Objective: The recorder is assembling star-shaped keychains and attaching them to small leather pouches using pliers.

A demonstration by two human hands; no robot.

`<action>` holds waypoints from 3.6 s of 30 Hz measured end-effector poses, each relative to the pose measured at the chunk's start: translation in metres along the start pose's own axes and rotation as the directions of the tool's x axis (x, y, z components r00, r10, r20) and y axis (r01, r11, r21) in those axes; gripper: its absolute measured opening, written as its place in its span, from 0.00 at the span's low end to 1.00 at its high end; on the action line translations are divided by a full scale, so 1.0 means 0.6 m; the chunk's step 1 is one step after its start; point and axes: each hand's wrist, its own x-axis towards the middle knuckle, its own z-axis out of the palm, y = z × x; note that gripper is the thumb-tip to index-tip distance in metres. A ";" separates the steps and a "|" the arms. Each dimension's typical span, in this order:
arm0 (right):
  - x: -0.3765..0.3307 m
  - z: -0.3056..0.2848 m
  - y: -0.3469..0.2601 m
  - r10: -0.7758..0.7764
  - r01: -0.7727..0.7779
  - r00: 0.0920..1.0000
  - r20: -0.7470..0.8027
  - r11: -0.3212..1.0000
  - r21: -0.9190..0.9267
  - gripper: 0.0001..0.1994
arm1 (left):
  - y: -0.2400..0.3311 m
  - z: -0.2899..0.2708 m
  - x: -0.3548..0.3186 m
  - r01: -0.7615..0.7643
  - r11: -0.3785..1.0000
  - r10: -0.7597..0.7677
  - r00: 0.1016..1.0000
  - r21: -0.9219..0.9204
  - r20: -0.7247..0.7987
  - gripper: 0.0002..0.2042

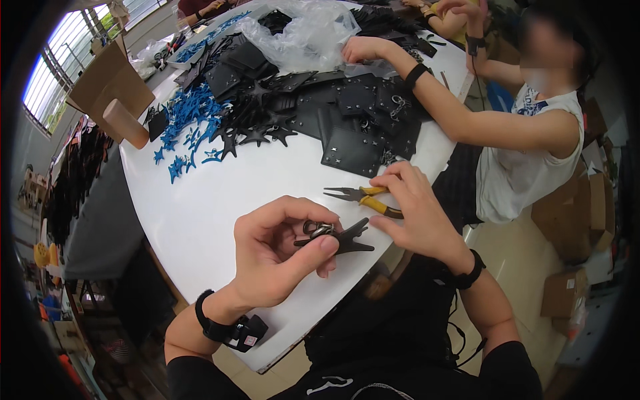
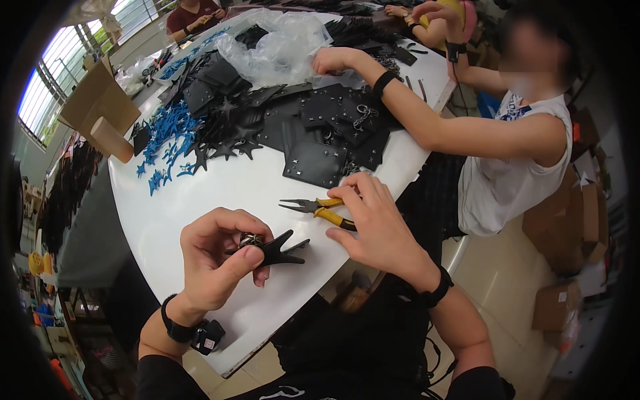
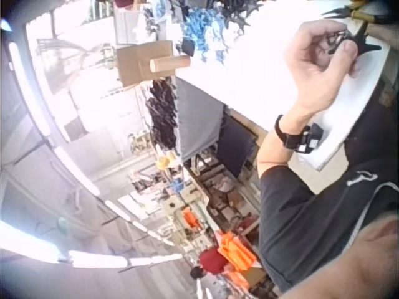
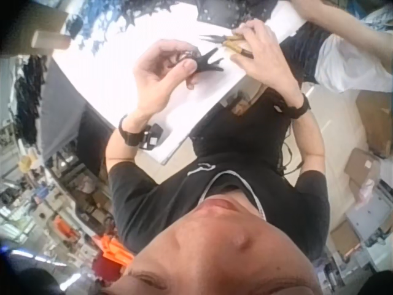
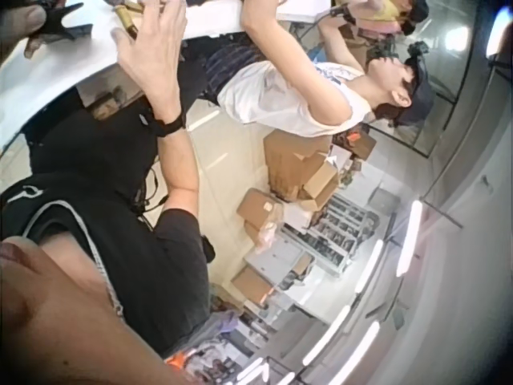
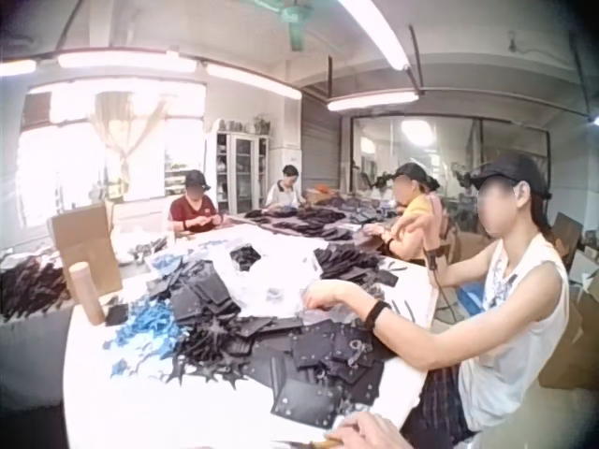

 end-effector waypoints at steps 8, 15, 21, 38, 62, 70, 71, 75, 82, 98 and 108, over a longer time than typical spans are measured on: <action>-0.002 0.017 -0.051 -0.273 0.014 0.959 0.082 0.334 0.942 0.47 | -0.018 -0.011 0.003 0.086 0.959 -0.080 0.996 -0.272 0.031 0.13; 0.003 0.028 -0.088 -0.115 -0.214 0.963 0.243 0.220 0.952 0.34 | -0.002 -0.026 0.023 0.215 0.965 -0.214 0.977 -0.153 0.025 0.11; 0.025 0.041 -0.133 0.172 -0.195 0.980 0.096 0.926 0.324 0.36 | -0.015 -0.104 0.055 0.301 0.872 -0.304 0.951 0.387 -0.055 0.06; 0.053 0.108 -0.092 -0.301 0.302 0.951 0.073 0.953 -0.011 0.27 | -0.037 -0.192 0.073 0.287 0.686 -0.350 0.936 0.668 -0.043 0.04; 0.123 0.132 -0.083 -0.458 0.450 0.885 -0.081 0.888 -0.099 0.10 | -0.051 -0.191 0.074 0.278 0.626 -0.271 0.954 0.729 -0.131 0.04; 0.133 0.101 -0.076 -0.389 0.389 0.917 -0.087 0.921 -0.020 0.03 | -0.059 -0.200 0.069 0.296 0.703 -0.255 0.954 0.647 -0.159 0.04; 0.133 0.101 -0.075 -0.393 0.392 0.916 -0.086 0.920 -0.025 0.03 | -0.057 -0.195 0.070 0.292 0.705 -0.250 0.955 0.647 -0.158 0.04; 0.136 0.107 -0.065 -0.412 0.423 0.901 -0.135 0.904 0.067 0.06 | -0.053 -0.187 0.077 0.356 0.713 -0.301 0.934 0.604 -0.194 0.04; 0.139 0.117 -0.058 -0.424 0.425 0.905 -0.025 0.903 0.060 0.08 | -0.056 -0.189 0.064 0.389 0.725 -0.305 0.921 0.569 -0.241 0.04; 0.143 0.125 -0.058 -0.439 0.445 0.894 -0.089 0.893 0.069 0.12 | -0.062 -0.189 0.069 0.298 0.730 -0.212 0.954 0.615 -0.211 0.04; 0.135 0.121 -0.063 -0.335 0.334 0.942 -0.024 0.926 0.174 0.16 | -0.060 -0.187 0.066 0.224 0.755 -0.119 0.971 0.616 -0.206 0.04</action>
